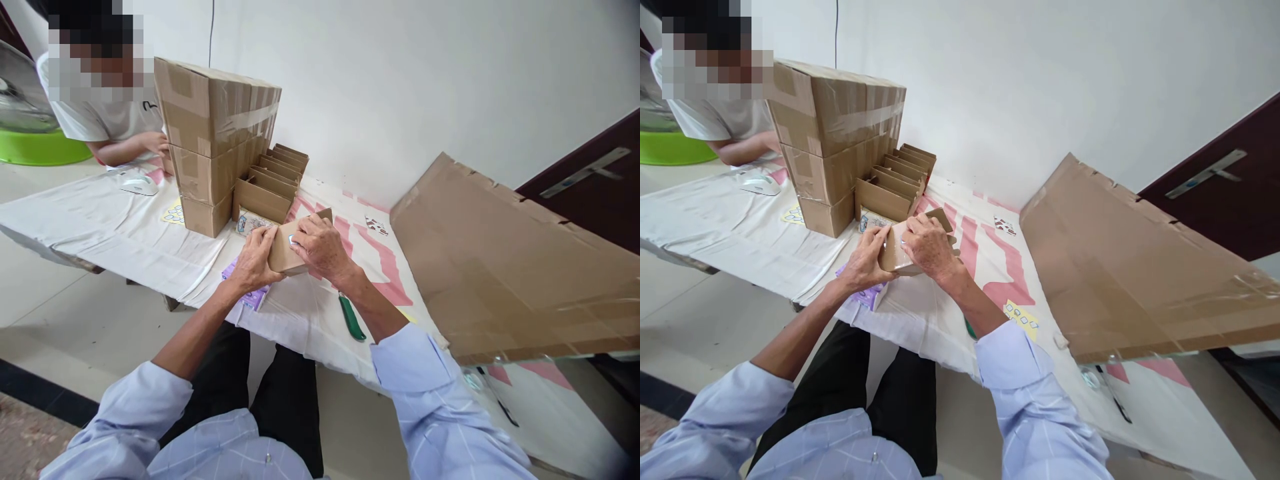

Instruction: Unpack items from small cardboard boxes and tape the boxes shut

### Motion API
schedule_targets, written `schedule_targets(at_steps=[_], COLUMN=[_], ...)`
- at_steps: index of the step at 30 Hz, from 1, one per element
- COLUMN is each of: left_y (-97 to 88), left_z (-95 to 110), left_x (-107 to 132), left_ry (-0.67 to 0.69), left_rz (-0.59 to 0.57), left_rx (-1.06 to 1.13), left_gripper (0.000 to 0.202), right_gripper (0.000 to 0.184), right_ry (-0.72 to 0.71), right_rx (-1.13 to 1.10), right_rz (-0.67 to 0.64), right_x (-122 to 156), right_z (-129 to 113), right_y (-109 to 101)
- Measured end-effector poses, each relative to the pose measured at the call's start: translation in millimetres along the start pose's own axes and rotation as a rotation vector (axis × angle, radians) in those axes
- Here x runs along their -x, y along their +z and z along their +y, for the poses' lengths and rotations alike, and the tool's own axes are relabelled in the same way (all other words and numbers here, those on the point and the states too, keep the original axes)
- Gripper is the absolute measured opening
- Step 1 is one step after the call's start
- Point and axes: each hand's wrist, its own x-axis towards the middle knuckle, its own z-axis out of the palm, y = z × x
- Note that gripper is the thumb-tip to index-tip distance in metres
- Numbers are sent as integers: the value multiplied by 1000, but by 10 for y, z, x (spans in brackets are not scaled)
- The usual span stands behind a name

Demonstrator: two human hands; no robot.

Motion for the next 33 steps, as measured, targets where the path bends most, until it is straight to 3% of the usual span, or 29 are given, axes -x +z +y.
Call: schedule_targets(at_steps=[7,12,17,21,26,29,33], left_y=[-8,-11,-19,-80,-255,-343,-395], left_z=[-1,-4,21,-52,-274,-356,-380], left_x=[-1,-1,-4,8,47,18,-15], left_ry=[-3,-3,-4,-4,-24,-77,-122], left_rz=[-1,-3,-1,-19,-51,-77,-129], left_rx=[1,9,12,28,35,1,-71], left_gripper=[123,124,124,122,122,121,120], right_gripper=[18,16,21,27,45,48,49], right_ry=[-12,61,167,370,652,884,1241], right_rx=[-12,-126,-518,-934,-1100,-1034,-942], right_rz=[59,109,271,407,573,606,544], right_x=[-4,-18,1,184,910,1664,2740], right_z=[-10,14,54,64,257,407,431], right_y=[72,121,74,-127,-245,-122,150])
